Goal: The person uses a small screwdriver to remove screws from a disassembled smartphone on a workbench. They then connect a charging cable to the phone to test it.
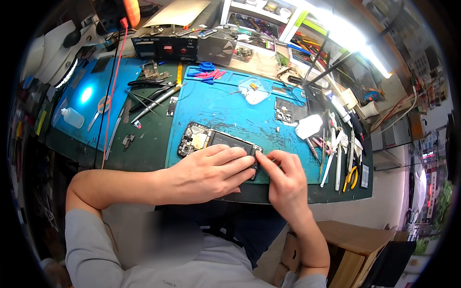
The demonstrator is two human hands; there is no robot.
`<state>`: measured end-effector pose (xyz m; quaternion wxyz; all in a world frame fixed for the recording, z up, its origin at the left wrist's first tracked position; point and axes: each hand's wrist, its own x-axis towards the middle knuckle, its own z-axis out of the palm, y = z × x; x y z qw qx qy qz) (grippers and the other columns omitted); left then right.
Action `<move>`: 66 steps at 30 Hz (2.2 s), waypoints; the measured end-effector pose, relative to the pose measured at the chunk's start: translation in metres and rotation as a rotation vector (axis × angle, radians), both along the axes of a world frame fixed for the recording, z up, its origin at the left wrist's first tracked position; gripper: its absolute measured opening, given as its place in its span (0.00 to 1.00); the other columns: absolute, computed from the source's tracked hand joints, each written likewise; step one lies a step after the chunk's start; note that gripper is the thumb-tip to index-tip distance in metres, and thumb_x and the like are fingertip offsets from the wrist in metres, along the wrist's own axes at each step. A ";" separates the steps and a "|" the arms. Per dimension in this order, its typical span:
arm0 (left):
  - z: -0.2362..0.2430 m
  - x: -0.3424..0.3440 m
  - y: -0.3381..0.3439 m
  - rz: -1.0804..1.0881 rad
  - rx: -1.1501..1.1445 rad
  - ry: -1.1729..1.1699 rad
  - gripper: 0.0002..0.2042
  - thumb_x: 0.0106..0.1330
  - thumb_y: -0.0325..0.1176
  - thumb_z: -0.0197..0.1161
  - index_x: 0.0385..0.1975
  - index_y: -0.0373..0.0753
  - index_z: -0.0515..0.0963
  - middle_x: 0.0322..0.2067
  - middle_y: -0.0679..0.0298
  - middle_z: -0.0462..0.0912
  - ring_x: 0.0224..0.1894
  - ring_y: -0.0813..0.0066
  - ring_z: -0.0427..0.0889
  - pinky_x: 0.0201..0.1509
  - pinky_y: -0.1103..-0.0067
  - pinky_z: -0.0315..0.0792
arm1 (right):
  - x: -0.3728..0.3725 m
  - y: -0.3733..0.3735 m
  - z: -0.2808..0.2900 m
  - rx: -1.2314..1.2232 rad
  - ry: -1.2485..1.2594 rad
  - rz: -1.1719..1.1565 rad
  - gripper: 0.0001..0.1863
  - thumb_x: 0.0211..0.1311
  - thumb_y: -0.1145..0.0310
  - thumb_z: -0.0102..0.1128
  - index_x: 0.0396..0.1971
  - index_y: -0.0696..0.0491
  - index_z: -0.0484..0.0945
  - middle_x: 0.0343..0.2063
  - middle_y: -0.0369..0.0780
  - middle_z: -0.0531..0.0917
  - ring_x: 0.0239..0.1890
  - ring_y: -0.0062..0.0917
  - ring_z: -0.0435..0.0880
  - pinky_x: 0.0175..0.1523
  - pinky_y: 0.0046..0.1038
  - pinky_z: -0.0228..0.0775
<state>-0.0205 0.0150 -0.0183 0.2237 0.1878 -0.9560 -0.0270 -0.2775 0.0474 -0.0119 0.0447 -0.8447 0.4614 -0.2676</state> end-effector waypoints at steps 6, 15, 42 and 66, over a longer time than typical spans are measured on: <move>0.009 0.001 -0.008 -0.044 -0.048 -0.061 0.23 0.63 0.32 0.69 0.60 0.36 0.83 0.64 0.56 0.81 0.66 0.60 0.81 0.67 0.66 0.78 | -0.004 0.003 0.006 -0.053 0.022 -0.075 0.26 0.56 0.84 0.64 0.56 0.54 0.87 0.45 0.40 0.83 0.48 0.36 0.84 0.53 0.38 0.77; 0.006 -0.003 -0.026 -0.091 -0.006 -0.059 0.24 0.65 0.36 0.74 0.62 0.43 0.84 0.61 0.62 0.80 0.71 0.53 0.76 0.73 0.54 0.74 | -0.112 -0.015 0.028 0.104 -0.050 -0.676 0.11 0.67 0.72 0.72 0.49 0.52 0.88 0.38 0.40 0.88 0.44 0.36 0.87 0.49 0.37 0.79; 0.005 -0.009 -0.035 -0.008 0.173 0.226 0.26 0.69 0.41 0.74 0.64 0.36 0.80 0.44 0.59 0.89 0.55 0.62 0.87 0.65 0.67 0.77 | -0.016 -0.102 0.029 0.204 -0.802 -0.211 0.12 0.80 0.77 0.60 0.55 0.59 0.68 0.39 0.47 0.91 0.39 0.27 0.93 0.37 0.21 0.85; 0.015 0.011 -0.070 0.287 0.167 0.446 0.14 0.66 0.30 0.75 0.50 0.40 0.86 0.42 0.62 0.87 0.44 0.60 0.88 0.48 0.67 0.82 | 0.016 -0.086 0.021 0.155 -0.782 -0.049 0.32 0.76 0.79 0.62 0.74 0.62 0.59 0.44 0.48 0.92 0.43 0.31 0.95 0.52 0.29 0.86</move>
